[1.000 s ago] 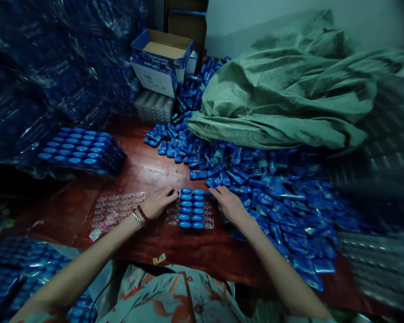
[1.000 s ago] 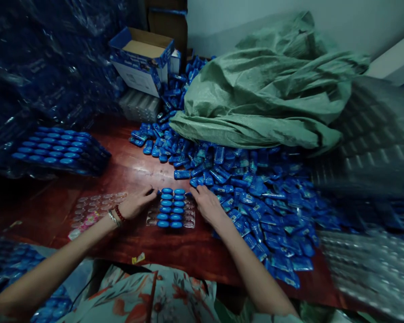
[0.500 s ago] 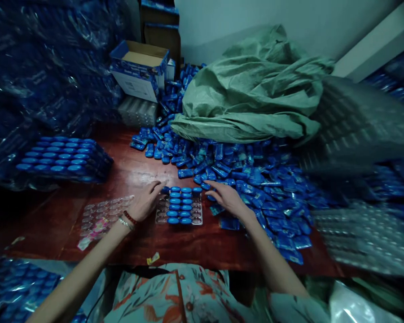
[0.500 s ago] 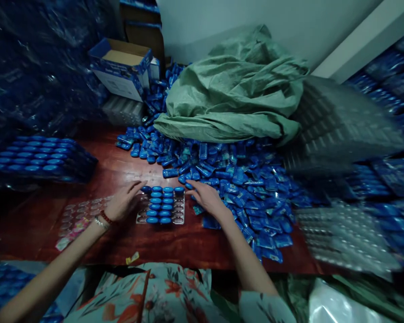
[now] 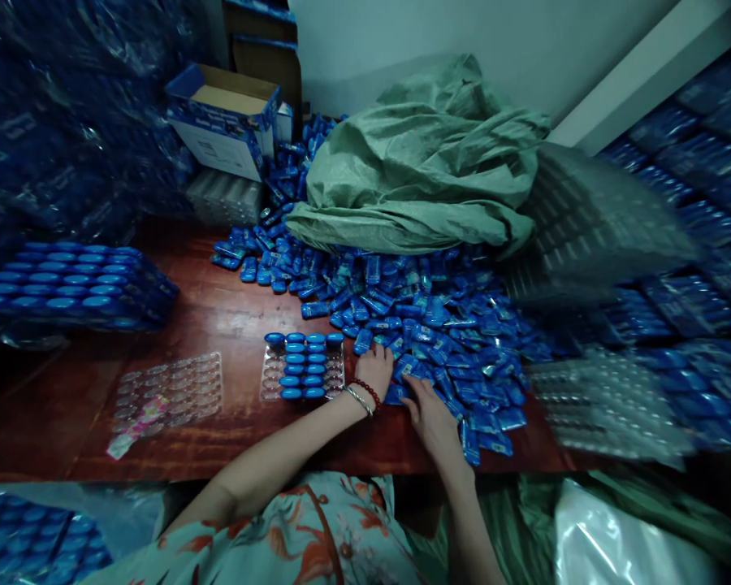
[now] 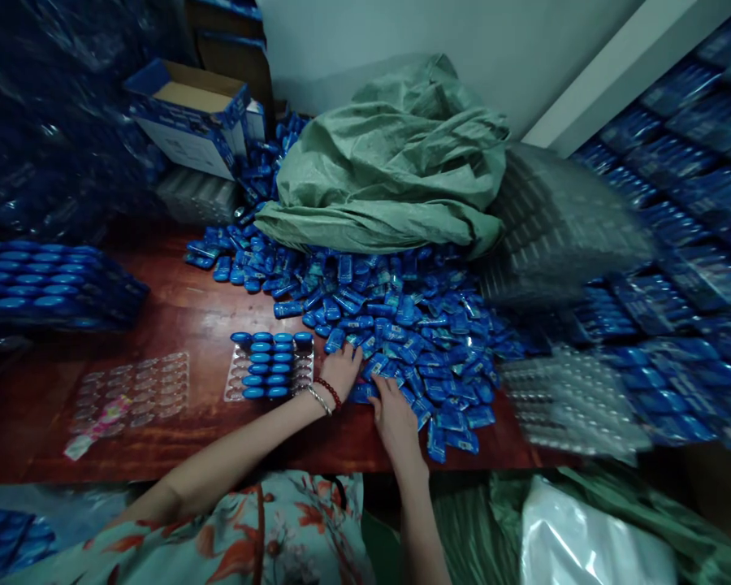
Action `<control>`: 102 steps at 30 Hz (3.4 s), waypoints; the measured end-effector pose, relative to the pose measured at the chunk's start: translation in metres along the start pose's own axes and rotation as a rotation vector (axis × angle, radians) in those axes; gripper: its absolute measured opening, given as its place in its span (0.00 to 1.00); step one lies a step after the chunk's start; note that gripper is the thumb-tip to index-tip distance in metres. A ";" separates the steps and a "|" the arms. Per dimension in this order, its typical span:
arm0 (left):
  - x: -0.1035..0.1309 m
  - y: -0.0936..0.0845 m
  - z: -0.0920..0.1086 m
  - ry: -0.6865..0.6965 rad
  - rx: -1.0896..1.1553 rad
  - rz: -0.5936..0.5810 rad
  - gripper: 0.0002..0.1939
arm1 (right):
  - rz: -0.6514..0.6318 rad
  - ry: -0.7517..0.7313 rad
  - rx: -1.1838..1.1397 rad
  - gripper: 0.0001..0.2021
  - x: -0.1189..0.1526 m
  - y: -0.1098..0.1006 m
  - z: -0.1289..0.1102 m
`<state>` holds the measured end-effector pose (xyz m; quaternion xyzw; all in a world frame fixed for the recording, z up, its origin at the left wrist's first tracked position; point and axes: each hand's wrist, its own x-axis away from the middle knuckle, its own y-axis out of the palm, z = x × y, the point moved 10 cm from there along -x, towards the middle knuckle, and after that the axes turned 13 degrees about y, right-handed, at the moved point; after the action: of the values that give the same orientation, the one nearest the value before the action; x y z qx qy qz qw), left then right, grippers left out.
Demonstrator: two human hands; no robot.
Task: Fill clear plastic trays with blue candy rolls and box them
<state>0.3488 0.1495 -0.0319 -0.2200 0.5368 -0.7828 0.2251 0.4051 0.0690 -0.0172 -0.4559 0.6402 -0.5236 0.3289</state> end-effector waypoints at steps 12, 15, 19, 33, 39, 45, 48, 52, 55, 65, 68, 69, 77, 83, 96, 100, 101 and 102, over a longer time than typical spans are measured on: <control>0.137 -0.025 0.010 0.320 0.268 -0.015 0.10 | 0.005 -0.258 -0.166 0.14 0.022 0.020 -0.011; 0.180 -0.064 -0.030 0.312 0.524 0.224 0.06 | 0.004 -0.238 -0.360 0.13 0.015 0.009 -0.021; 0.222 -0.102 -0.129 -0.037 0.507 0.720 0.06 | -0.026 -0.241 -0.483 0.11 -0.010 0.001 -0.063; 0.182 -0.067 -0.165 0.235 0.076 0.499 0.13 | -0.188 -0.706 0.167 0.16 -0.038 0.016 -0.155; 0.192 -0.064 -0.175 0.223 0.123 0.607 0.13 | -0.176 -0.635 0.045 0.15 -0.041 0.012 -0.150; 0.188 -0.057 -0.170 0.253 0.059 0.491 0.17 | -0.139 -0.582 -0.212 0.14 -0.038 0.005 -0.136; 0.178 -0.060 -0.160 0.312 -0.014 0.396 0.16 | -0.139 -0.670 -0.039 0.16 -0.032 0.005 -0.149; 0.165 -0.061 -0.154 0.298 -0.027 0.289 0.15 | -0.164 -0.707 0.250 0.12 -0.030 0.011 -0.174; 0.167 -0.061 -0.154 0.254 -0.050 0.333 0.17 | -0.178 -0.684 0.370 0.13 -0.032 0.016 -0.189; 0.177 -0.059 -0.146 0.163 -0.171 0.484 0.18 | -0.178 -0.535 0.375 0.12 -0.032 0.024 -0.183; 0.180 -0.071 -0.145 0.091 -0.208 0.520 0.14 | -0.095 -0.495 0.380 0.13 -0.028 0.021 -0.183; 0.179 -0.077 -0.147 0.066 -0.194 0.527 0.12 | -0.060 -0.482 0.363 0.14 -0.026 0.018 -0.181; 0.085 -0.087 -0.202 -0.244 0.071 0.053 0.16 | 0.278 -0.148 -0.021 0.16 -0.077 -0.041 -0.108; 0.013 -0.073 -0.213 -0.319 0.077 -0.065 0.18 | 0.130 -0.005 0.024 0.19 -0.156 -0.034 -0.077; 0.153 -0.110 -0.253 -0.244 0.243 0.437 0.12 | 0.082 -0.027 -0.077 0.14 -0.074 -0.001 -0.051; 0.245 -0.111 -0.241 -0.310 0.414 0.721 0.20 | -0.075 0.087 -0.519 0.27 -0.055 0.010 -0.024; 0.260 -0.103 -0.234 -0.340 0.435 0.729 0.19 | -0.118 0.111 -0.653 0.28 -0.050 0.014 -0.021; 0.271 -0.094 -0.226 -0.368 0.455 0.726 0.18 | -0.155 0.127 -0.793 0.29 -0.045 0.018 -0.022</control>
<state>-0.0114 0.1880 0.0109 -0.0982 0.3447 -0.6992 0.6185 0.3975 0.1197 -0.0321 -0.5610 0.7753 -0.2864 0.0473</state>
